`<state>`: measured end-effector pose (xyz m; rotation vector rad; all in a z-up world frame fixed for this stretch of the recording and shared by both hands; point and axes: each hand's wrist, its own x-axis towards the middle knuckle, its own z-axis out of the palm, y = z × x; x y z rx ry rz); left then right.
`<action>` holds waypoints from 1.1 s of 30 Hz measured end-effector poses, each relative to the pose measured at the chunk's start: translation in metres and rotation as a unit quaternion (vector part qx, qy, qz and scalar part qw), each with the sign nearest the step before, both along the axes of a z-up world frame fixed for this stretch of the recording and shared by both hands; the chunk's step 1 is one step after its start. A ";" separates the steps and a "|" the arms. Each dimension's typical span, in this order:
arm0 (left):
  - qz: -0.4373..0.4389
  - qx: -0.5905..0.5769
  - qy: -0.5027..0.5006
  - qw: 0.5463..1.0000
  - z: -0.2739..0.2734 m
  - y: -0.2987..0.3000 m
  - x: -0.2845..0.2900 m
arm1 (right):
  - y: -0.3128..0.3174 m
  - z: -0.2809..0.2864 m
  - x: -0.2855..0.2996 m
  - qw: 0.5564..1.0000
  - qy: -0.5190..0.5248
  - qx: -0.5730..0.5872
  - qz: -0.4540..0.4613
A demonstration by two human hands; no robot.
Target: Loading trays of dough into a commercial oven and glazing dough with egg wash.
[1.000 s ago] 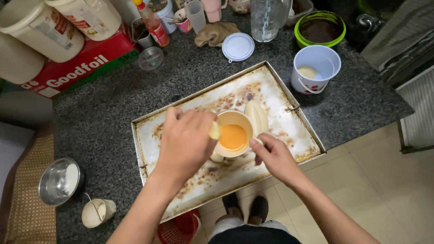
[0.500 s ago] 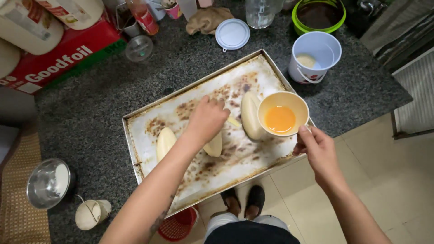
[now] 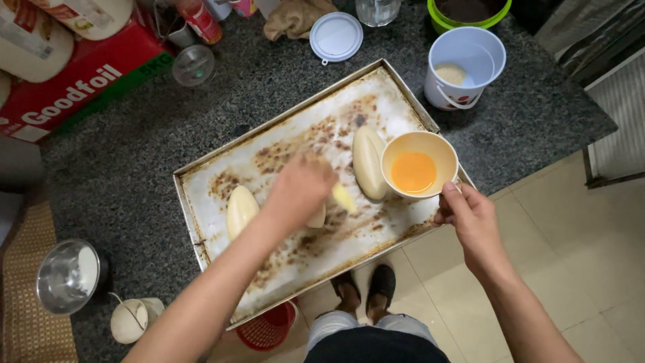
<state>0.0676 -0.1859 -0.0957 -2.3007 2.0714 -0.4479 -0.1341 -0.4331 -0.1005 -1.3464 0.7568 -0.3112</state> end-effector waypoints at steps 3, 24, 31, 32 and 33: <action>0.090 -0.026 -0.034 0.995 -0.014 0.003 0.012 | 0.002 0.007 -0.002 1.000 -0.003 -0.004 0.002; 0.130 0.108 0.011 0.986 -0.016 0.027 -0.009 | 0.003 0.002 -0.006 1.000 0.013 0.005 -0.022; 0.012 0.057 0.078 0.995 -0.007 0.020 0.021 | 0.010 0.011 0.001 1.000 0.001 -0.005 -0.022; 0.056 0.014 0.057 0.997 -0.005 0.009 0.047 | 0.011 0.014 0.001 1.000 -0.002 -0.006 -0.022; 0.055 0.014 0.058 0.997 -0.012 0.004 0.051 | 0.013 0.015 0.001 1.000 -0.002 -0.006 -0.023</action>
